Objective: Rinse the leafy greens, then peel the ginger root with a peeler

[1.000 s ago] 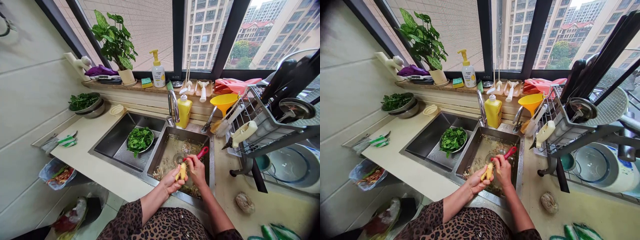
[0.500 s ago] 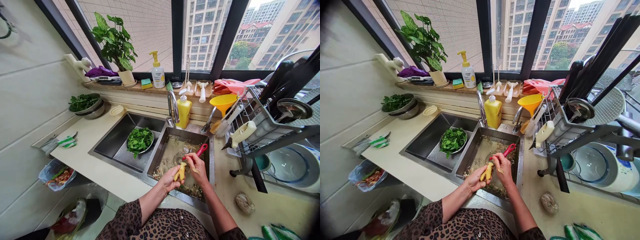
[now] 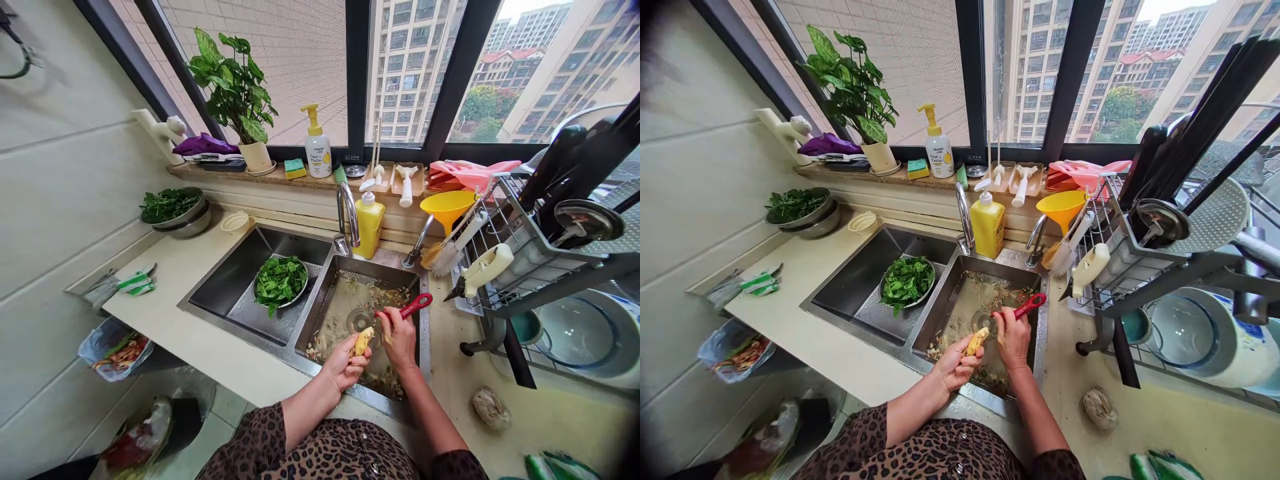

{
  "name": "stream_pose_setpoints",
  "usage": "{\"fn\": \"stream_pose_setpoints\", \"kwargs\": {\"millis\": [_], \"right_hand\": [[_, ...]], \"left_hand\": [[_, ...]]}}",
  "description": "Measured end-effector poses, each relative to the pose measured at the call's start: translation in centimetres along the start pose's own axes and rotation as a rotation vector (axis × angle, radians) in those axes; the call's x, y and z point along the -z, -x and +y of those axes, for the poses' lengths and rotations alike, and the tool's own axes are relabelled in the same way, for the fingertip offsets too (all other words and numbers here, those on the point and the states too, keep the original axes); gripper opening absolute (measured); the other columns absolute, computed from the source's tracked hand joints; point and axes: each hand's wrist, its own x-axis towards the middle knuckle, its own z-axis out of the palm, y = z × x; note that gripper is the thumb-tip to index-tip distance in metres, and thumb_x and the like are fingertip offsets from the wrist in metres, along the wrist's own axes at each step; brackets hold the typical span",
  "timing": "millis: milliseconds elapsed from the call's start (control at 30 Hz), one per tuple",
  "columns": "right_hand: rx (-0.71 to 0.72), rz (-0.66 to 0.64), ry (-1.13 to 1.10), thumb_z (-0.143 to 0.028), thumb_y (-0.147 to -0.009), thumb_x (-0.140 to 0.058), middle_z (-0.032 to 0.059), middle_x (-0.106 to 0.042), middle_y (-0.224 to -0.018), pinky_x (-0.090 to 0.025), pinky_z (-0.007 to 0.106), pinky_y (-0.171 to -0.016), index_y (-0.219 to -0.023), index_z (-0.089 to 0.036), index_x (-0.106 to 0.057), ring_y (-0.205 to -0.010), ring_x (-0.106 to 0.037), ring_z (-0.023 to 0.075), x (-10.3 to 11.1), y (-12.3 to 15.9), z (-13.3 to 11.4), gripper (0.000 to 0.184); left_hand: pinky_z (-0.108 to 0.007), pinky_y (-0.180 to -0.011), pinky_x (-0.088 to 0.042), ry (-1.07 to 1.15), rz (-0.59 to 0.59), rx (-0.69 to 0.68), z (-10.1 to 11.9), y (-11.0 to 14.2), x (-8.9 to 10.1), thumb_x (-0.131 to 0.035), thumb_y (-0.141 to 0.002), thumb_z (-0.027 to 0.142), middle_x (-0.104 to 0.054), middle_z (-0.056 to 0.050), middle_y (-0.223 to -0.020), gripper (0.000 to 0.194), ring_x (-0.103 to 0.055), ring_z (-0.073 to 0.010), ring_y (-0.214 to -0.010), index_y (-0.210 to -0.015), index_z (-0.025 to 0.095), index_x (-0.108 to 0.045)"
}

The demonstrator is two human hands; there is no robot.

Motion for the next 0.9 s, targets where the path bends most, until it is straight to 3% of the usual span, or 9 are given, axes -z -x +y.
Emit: {"fn": "stream_pose_setpoints", "kwargs": {"millis": [133,267,367,433,600,767,900], "right_hand": [[0.033,-0.132,-0.12,-0.039,-0.087,-0.042,0.0047,-0.063,-0.083,-0.042,0.025,-0.068,-0.093,-0.02,-0.06,-0.076,-0.056,0.0161,0.1,-0.3,0.1,0.027],[-0.073,-0.042,-0.076,-0.041,-0.086,-0.044,0.0044,-0.062,-0.077,-0.042,0.026,-0.065,-0.088,-0.019,-0.061,-0.071,-0.055,0.0169,0.5,-0.3,-0.1,0.029],[-0.029,-0.198,-0.217,-0.039,-0.088,-0.041,0.0037,-0.064,-0.086,-0.043,0.024,-0.068,-0.097,-0.02,-0.059,-0.074,-0.057,0.0152,0.6,0.1,-1.0,0.028],[0.015,-0.257,-0.213,-0.038,-0.088,-0.04,0.0046,-0.064,-0.091,-0.043,0.024,-0.071,-0.099,-0.02,-0.059,-0.079,-0.057,0.0155,0.4,0.3,-1.2,0.029],[-0.049,-0.047,0.052,-0.045,-0.084,-0.043,0.0081,-0.062,-0.081,-0.041,0.029,-0.07,-0.087,-0.018,-0.063,-0.079,-0.053,0.0203,0.1,-0.4,0.7,0.033],[-0.077,-0.18,-0.152,-0.042,-0.088,-0.037,0.0047,-0.063,-0.078,-0.04,0.023,-0.061,-0.094,-0.019,-0.06,-0.067,-0.055,0.015,0.1,-0.1,0.9,0.033],[-0.154,-0.043,-0.029,-0.045,-0.085,-0.041,0.0044,-0.061,-0.071,-0.038,0.024,-0.06,-0.083,-0.017,-0.061,-0.065,-0.053,0.0161,0.5,-0.3,0.9,0.034]], "left_hand": [[-0.007,-0.027,-0.011,-0.013,-0.019,0.027,0.1,0.2,0.0,-0.038,-0.089,0.038,-0.043,0.002,-0.054,0.033,-0.024,0.0018,-0.032,-0.072,0.011,-0.048],[-0.008,-0.029,-0.007,-0.102,0.022,0.008,0.1,-0.2,0.1,-0.039,-0.087,0.04,-0.041,0.004,-0.051,0.031,-0.025,0.0003,-0.031,-0.071,0.014,-0.045],[-0.009,-0.03,-0.006,-0.169,0.096,-0.068,0.0,-0.6,0.1,-0.043,-0.084,0.041,-0.041,0.004,-0.05,0.027,-0.026,-0.0004,-0.031,-0.073,0.017,-0.042],[-0.01,-0.031,-0.005,-0.219,0.078,-0.084,-0.1,-0.7,0.1,-0.045,-0.083,0.042,-0.041,0.005,-0.049,0.028,-0.025,-0.0004,-0.03,-0.072,0.017,-0.04],[-0.011,-0.031,-0.004,-0.312,-0.058,-0.09,-0.1,0.0,-0.1,-0.051,-0.079,0.045,-0.042,0.005,-0.049,0.03,-0.025,-0.0005,-0.03,-0.074,0.018,-0.039],[-0.011,-0.033,-0.004,-0.455,0.05,-0.217,-0.2,0.2,-0.4,-0.055,-0.073,0.052,-0.047,0.006,-0.051,0.039,-0.026,-0.0002,-0.03,-0.087,0.02,-0.038],[-0.013,-0.033,-0.009,-0.719,0.11,-0.364,-0.2,0.0,0.1,-0.05,-0.074,0.059,-0.048,0.006,-0.053,0.046,-0.031,-0.0017,-0.031,-0.096,0.019,-0.04]]}}
